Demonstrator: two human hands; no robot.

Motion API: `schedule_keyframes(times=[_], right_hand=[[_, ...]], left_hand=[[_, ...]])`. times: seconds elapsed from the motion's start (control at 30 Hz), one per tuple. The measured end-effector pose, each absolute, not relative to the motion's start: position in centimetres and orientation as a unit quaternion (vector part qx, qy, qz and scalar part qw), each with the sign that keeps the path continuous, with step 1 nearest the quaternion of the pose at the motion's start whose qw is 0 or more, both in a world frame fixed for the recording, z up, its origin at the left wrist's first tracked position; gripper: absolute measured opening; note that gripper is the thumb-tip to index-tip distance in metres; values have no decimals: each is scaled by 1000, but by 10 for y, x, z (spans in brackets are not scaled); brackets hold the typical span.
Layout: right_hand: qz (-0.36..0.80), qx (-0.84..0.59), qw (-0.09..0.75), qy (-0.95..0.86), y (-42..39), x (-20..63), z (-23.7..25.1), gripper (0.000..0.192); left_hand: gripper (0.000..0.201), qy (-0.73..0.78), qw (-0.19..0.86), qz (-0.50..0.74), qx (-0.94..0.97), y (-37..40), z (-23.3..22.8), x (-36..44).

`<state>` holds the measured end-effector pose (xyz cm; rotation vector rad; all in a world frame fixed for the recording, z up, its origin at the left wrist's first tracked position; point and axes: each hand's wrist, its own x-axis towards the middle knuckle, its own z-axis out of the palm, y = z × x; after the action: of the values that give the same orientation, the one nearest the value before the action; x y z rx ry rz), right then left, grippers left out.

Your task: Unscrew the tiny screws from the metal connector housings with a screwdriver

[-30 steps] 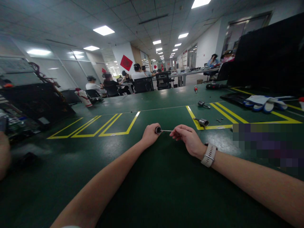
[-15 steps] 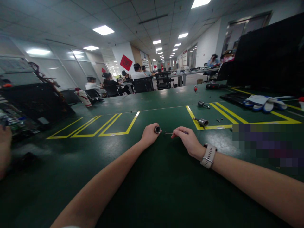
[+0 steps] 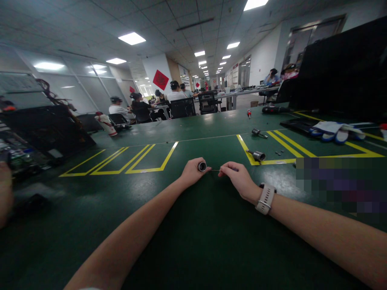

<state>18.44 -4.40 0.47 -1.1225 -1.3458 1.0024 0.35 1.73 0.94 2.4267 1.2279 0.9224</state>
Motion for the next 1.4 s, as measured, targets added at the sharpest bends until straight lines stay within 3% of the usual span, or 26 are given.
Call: schedule_keyframes(times=[0.23,0.5,0.67,0.83,1.4], right_hand=[[412,-478,541,-556,-46,184,7,18],[361,-433,610,-556,-54,189,15,19],[399,-346,559,-639,-60,186,18,16],[425,-345,486,-682,-61,183,18,17],[450,-342,476,-674,-58,185,17,17]], left_hand=[[25,424,141,296,844,16,10,4],[24,423,151,331,830,18,8,2],[22,426,149,355,818,18,8,1],[25,389,173,356,832,16,11,2],[19,392,132,306,858,14,14,4]])
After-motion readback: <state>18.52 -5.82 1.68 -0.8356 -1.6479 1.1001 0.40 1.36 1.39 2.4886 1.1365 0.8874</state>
